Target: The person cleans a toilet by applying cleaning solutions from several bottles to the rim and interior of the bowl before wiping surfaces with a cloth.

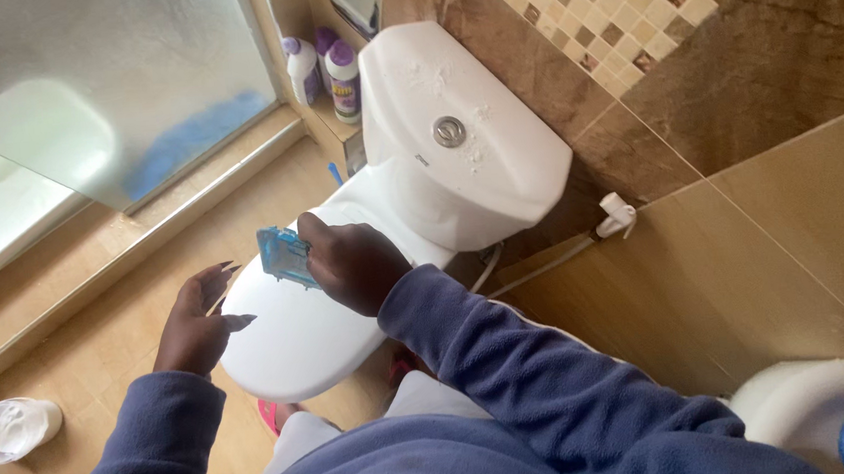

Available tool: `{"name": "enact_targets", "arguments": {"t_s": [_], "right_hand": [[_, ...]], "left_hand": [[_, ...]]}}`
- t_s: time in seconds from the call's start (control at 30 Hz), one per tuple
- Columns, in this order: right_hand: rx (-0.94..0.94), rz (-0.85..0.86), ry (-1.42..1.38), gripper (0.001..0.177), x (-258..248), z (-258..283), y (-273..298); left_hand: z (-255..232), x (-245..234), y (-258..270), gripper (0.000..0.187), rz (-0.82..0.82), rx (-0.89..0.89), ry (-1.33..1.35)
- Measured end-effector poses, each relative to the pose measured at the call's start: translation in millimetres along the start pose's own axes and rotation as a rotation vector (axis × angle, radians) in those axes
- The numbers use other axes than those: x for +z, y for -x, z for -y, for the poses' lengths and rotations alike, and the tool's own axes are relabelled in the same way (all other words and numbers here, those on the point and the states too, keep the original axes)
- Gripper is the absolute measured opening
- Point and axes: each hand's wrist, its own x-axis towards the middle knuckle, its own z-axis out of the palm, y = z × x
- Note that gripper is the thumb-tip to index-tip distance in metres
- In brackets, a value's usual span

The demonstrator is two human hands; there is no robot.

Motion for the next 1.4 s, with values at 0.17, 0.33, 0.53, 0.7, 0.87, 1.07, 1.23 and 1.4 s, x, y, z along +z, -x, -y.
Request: {"name": "enact_targets", "arguments": {"t_s": [0.17,0.33,0.53,0.7,0.87,1.07,1.23,1.4], "right_hand": [[-0.085,-0.084,-0.009,0.016,17,-5,-22],[-0.036,-0.047,0.152,0.015,32,-28,-49],[-0.064,-0.205,0.053,0.018,17,-32,-68],[-0.154,-0.266,0.212,0.021,9,-49,-73],[0.001,-0.221,0.313,0.016,-3,-65,-66],[-0.054,-0.348,0.258,0.018,-27,-51,-56],[-0.041,-0.292,0.314,0.022,-26,-68,-45],[0.07,-0.334,0.356,0.018,-43,-97,-36]], "left_hand": [[-1,-17,-3,0.082,-0.013,0.009,-0.017],[-11,-26,-1,0.081,-0.011,-0.021,-0.031],[-31,-27,2,0.078,-0.005,-0.012,-0.079],[-46,-24,2,0.077,0.012,-0.004,-0.076],[-45,-16,-10,0.079,0.035,0.038,-0.048],[-48,1,-10,0.078,0.058,0.04,-0.034],[-54,15,-8,0.073,0.084,0.056,-0.025],[-57,27,-11,0.072,0.113,0.085,0.019]]}}
